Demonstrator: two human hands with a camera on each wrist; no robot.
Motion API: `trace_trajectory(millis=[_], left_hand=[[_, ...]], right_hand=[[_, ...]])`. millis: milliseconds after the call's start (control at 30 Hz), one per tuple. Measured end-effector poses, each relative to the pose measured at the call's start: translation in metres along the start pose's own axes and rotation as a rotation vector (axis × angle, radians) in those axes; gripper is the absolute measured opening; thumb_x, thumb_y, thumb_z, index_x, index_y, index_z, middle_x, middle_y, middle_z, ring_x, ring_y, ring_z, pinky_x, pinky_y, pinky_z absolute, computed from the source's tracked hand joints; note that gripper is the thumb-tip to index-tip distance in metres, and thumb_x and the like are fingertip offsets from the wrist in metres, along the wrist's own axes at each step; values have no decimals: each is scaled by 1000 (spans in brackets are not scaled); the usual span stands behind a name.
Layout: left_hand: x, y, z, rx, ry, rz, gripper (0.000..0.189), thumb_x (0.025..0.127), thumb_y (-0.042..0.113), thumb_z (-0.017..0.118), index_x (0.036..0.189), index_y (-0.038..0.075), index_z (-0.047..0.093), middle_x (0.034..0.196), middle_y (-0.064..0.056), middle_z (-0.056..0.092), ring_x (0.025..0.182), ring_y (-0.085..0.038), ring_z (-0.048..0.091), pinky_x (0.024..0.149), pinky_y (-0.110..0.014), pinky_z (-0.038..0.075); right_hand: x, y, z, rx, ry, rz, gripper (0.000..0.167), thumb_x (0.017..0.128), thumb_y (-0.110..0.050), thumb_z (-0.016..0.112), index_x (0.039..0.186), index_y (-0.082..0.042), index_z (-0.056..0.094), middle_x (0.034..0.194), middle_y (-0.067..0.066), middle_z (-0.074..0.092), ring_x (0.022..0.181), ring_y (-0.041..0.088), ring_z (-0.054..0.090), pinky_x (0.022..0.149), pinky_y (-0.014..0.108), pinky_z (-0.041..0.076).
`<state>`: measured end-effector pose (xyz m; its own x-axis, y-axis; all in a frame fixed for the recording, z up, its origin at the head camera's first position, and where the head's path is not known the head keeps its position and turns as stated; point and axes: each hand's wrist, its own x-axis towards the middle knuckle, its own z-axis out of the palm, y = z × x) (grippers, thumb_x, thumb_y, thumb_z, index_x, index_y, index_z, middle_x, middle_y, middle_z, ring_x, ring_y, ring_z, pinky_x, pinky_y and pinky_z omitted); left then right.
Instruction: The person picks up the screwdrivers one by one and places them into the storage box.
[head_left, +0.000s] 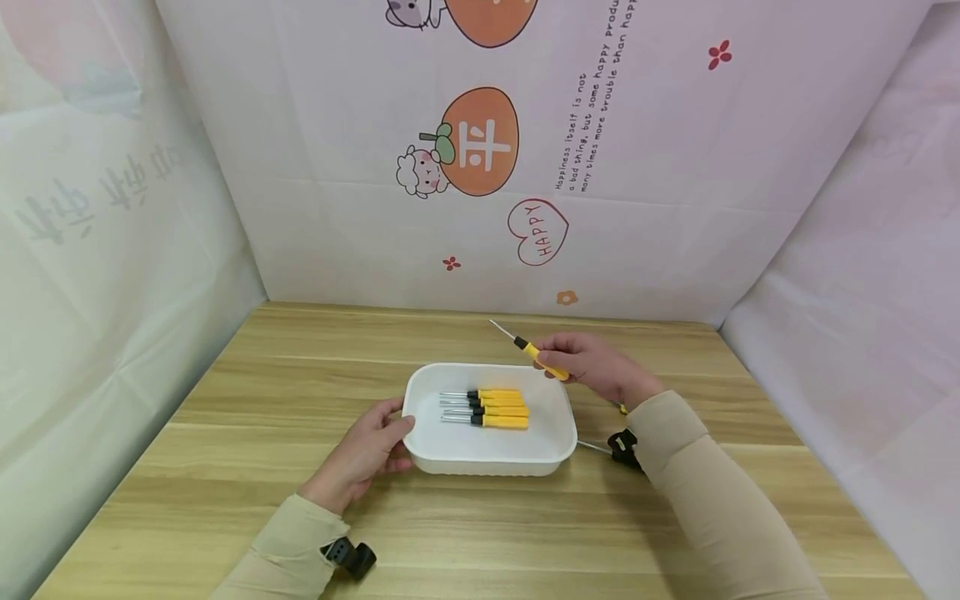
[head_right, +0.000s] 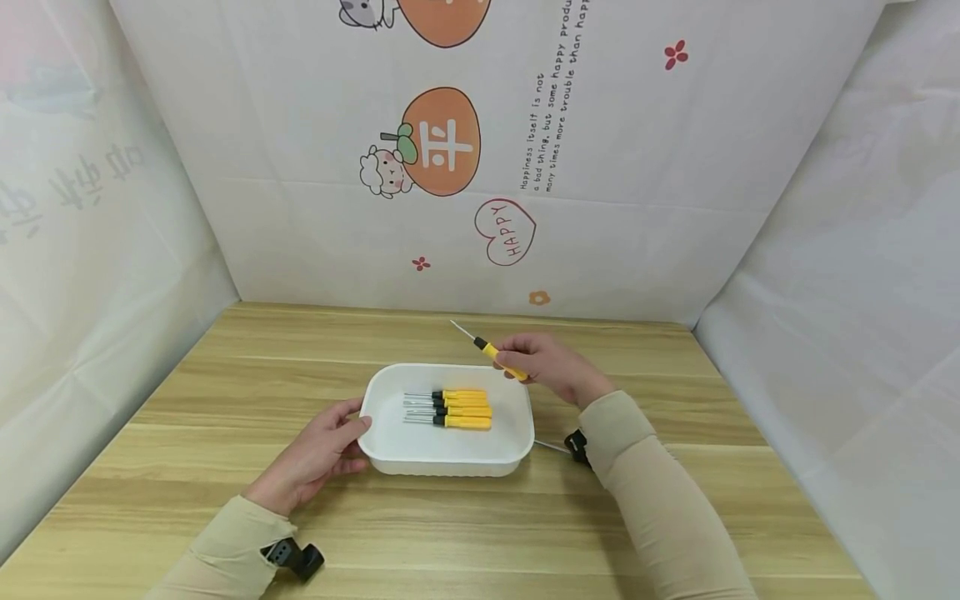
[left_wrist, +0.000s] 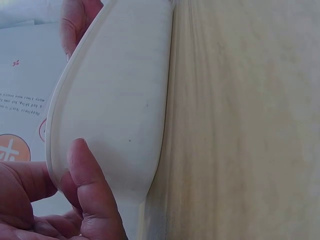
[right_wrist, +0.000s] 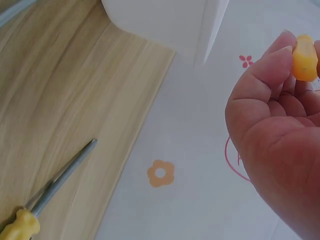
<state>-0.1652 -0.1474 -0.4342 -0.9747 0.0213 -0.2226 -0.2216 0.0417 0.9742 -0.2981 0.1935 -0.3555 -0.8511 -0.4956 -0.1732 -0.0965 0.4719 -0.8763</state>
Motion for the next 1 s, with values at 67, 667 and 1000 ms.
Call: trace_trajectory(millis=[67, 667, 1000], left_hand=[[0, 0, 0, -2, 0, -1, 54, 108, 18, 55, 158, 4, 38, 114, -17, 53, 83, -19, 61, 68, -27, 59], [1, 0, -2, -11, -8, -3, 53, 108, 19, 55, 157, 5, 40, 114, -16, 53, 83, -18, 60, 68, -28, 60], [2, 0, -2, -15, 0, -4, 53, 108, 17, 56, 157, 5, 40, 111, -16, 53, 82, -18, 59, 68, -27, 60]], right_hand=[[0, -1, 3, -14, -13, -6, 38, 107, -29, 61, 134, -2, 64, 127, 18, 67, 107, 28, 60, 100, 49, 52], [6, -2, 34, -166, -142, -20, 33, 104, -32, 66, 124, -6, 70, 113, 16, 68, 103, 30, 61, 88, 36, 54], [7, -3, 49, -264, -172, 4, 20, 103, -29, 67, 117, -15, 73, 103, 7, 69, 95, 23, 60, 83, 34, 53]])
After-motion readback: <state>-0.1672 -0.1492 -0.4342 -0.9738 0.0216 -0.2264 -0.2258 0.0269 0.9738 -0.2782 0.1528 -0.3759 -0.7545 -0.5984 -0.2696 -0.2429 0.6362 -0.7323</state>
